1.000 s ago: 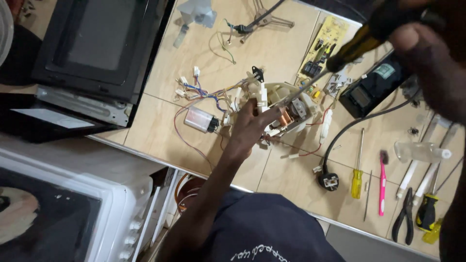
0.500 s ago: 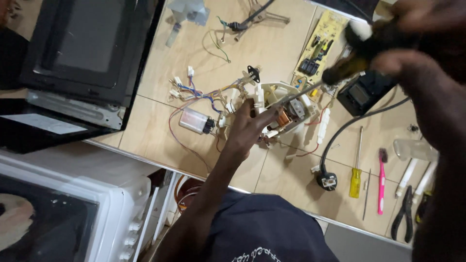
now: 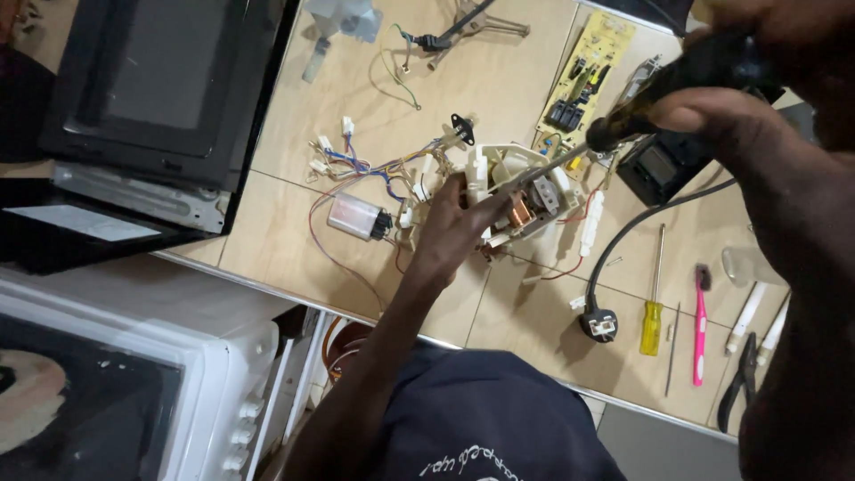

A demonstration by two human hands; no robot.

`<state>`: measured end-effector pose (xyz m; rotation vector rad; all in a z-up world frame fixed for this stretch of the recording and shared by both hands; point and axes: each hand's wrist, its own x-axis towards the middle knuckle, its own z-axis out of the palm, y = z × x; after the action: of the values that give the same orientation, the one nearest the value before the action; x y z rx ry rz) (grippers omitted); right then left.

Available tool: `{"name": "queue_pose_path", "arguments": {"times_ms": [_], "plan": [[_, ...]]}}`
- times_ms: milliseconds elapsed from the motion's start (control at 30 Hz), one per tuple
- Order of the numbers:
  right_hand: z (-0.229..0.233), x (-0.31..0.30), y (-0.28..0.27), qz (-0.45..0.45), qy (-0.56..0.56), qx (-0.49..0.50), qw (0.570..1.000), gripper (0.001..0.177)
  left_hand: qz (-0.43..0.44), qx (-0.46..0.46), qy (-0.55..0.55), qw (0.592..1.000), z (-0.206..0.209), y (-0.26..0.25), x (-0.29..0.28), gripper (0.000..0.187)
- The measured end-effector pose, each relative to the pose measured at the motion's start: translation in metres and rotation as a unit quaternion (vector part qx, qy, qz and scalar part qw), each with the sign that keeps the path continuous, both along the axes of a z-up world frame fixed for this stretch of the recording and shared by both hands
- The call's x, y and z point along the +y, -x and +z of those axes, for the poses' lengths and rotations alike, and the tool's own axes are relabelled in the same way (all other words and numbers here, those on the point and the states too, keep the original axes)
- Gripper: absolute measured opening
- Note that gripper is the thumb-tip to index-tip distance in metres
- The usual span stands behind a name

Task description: Disassembling a microwave motor and fan assembly using a screwdriver for inspection and cleaning.

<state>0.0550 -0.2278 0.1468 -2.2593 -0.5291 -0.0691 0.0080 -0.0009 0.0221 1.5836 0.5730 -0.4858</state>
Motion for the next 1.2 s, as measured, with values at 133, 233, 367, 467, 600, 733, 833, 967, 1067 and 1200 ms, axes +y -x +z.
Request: {"name": "queue_pose_path", "arguments": {"times_ms": [133, 233, 367, 467, 600, 733, 833, 967, 1067, 1200], "plan": [[-0.019, -0.024, -0.015, -0.026, 0.021, 0.107, 0.994, 0.027, 0.024, 0.012, 0.033, 0.999, -0.002, -0.004, -0.001, 0.093], [-0.012, -0.033, -0.024, 0.071, -0.042, 0.088, 0.993, 0.024, 0.049, 0.002, 0.076, 0.996, -0.006, 0.001, -0.002, 0.083], [0.041, -0.008, -0.016, 0.185, 0.018, 0.057, 0.981, 0.021, 0.064, -0.055, 0.143, 0.986, -0.008, -0.002, 0.002, 0.053], [0.028, -0.003, -0.025, 0.194, -0.021, 0.038, 0.98, 0.025, 0.076, -0.02, 0.159, 0.984, 0.009, -0.001, 0.001, 0.048], [0.039, 0.012, -0.021, 0.152, 0.018, 0.018, 0.988, 0.027, 0.072, -0.011, 0.153, 0.986, 0.004, 0.0, -0.001, 0.062], [-0.044, -0.022, -0.106, 0.03, 0.082, 0.217, 0.972, 0.021, 0.066, -0.053, 0.108, 0.99, 0.001, 0.002, -0.002, 0.055], [0.014, 0.001, -0.083, -0.045, 0.118, 0.297, 0.947, 0.025, 0.061, -0.069, 0.079, 0.993, -0.001, 0.005, -0.004, 0.052], [0.068, 0.015, -0.043, -0.123, 0.226, 0.32, 0.912, 0.021, 0.068, -0.049, 0.029, 0.996, -0.003, 0.008, -0.008, 0.059], [0.06, 0.02, -0.027, -0.128, 0.325, 0.33, 0.877, 0.021, 0.057, -0.082, -0.041, 0.994, -0.005, 0.015, -0.014, 0.051], [0.039, 0.008, -0.005, -0.131, 0.451, 0.338, 0.816, 0.027, 0.063, -0.142, 0.007, 0.988, -0.016, 0.017, -0.012, 0.047]]}}
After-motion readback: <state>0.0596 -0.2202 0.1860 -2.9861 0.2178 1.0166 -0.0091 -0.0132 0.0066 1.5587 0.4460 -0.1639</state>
